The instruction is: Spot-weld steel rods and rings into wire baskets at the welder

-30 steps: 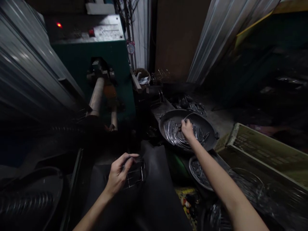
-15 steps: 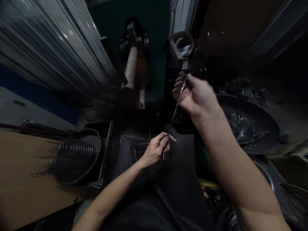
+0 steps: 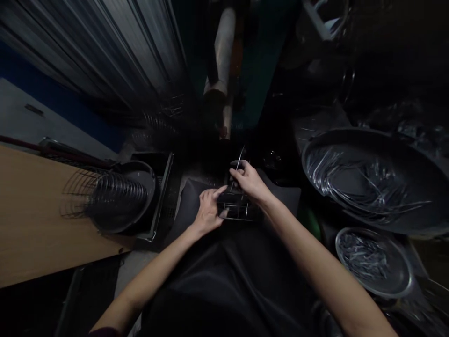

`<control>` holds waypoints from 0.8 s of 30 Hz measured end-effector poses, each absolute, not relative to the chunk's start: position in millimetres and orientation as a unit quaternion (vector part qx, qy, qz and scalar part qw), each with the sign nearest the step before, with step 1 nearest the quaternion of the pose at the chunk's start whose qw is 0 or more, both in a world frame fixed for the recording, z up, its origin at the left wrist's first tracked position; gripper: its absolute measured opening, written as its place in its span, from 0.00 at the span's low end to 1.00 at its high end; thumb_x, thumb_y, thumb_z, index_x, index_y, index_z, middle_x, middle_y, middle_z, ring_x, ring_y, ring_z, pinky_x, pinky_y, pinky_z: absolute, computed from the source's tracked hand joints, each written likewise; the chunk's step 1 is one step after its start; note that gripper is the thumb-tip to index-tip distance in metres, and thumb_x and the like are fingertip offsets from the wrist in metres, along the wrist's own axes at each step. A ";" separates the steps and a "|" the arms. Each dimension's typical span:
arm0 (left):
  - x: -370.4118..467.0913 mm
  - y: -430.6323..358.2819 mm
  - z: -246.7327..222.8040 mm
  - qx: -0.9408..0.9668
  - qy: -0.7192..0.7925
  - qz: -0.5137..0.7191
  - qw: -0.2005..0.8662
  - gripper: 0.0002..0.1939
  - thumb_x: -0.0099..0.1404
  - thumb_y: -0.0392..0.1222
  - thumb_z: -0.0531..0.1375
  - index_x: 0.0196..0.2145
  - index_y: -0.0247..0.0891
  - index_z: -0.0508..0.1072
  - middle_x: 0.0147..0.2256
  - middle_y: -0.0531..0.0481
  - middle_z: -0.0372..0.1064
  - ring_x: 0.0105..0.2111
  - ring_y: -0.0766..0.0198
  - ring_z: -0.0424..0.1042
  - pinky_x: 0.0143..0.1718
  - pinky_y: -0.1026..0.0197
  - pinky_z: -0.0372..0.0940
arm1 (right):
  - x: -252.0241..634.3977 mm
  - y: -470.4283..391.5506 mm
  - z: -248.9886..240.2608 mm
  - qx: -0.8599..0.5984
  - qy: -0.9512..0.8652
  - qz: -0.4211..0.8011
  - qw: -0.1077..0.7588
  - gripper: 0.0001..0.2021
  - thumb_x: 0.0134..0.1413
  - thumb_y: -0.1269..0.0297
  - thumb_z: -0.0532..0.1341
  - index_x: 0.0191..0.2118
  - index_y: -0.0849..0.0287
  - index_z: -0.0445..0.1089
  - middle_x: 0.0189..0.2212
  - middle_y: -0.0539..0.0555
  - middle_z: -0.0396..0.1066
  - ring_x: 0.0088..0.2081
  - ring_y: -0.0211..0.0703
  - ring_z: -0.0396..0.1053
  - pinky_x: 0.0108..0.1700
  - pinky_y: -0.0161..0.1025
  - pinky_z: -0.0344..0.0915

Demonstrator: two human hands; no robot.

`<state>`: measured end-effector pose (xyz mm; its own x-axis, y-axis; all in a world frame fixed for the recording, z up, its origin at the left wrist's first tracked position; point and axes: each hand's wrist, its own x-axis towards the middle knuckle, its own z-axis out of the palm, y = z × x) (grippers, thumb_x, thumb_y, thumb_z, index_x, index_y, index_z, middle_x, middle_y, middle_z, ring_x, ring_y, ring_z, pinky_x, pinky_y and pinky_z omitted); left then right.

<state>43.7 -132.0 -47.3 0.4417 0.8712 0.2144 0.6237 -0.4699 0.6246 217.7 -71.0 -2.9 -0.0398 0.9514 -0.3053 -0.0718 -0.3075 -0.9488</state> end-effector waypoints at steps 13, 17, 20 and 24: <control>40.4 -43.7 -36.2 0.758 0.368 0.467 0.267 0.43 0.49 0.33 0.62 0.58 0.41 0.44 0.43 0.46 0.64 0.44 0.58 0.67 0.49 0.51 0.60 | 212.6 -5.2 41.4 -0.528 -0.411 0.557 0.492 0.17 0.41 0.55 0.67 0.32 0.61 0.66 0.15 0.45 0.58 0.14 0.29 0.53 0.13 0.27 0.47; 39.8 -26.0 -35.2 0.750 0.348 0.492 0.272 0.44 0.48 0.31 0.62 0.58 0.40 0.45 0.44 0.45 0.64 0.43 0.59 0.67 0.48 0.51 0.61 | 209.1 12.2 41.3 -0.536 -0.412 0.546 0.495 0.17 0.39 0.55 0.68 0.32 0.61 0.67 0.15 0.45 0.60 0.14 0.30 0.54 0.14 0.28 0.48; 37.7 -15.6 -35.0 0.752 0.345 0.492 0.270 0.44 0.47 0.31 0.62 0.58 0.39 0.44 0.43 0.44 0.64 0.43 0.58 0.67 0.48 0.51 0.61 | 207.1 22.0 36.9 -0.540 -0.414 0.535 0.500 0.18 0.38 0.56 0.68 0.34 0.61 0.67 0.15 0.44 0.60 0.15 0.30 0.55 0.14 0.28 0.49; 37.5 -5.1 -30.6 0.760 0.334 0.488 0.268 0.45 0.47 0.31 0.62 0.58 0.40 0.43 0.42 0.45 0.64 0.42 0.58 0.67 0.48 0.51 0.61 | 207.2 31.4 33.6 -0.536 -0.416 0.531 0.508 0.18 0.36 0.56 0.68 0.32 0.60 0.66 0.16 0.44 0.61 0.16 0.31 0.56 0.15 0.29 0.49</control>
<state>37.5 -5.1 -30.6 0.3003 0.7702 0.5627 0.2465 -0.6326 0.7342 207.2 31.4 33.6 0.0897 0.9851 -0.1465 -0.0936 -0.1381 -0.9860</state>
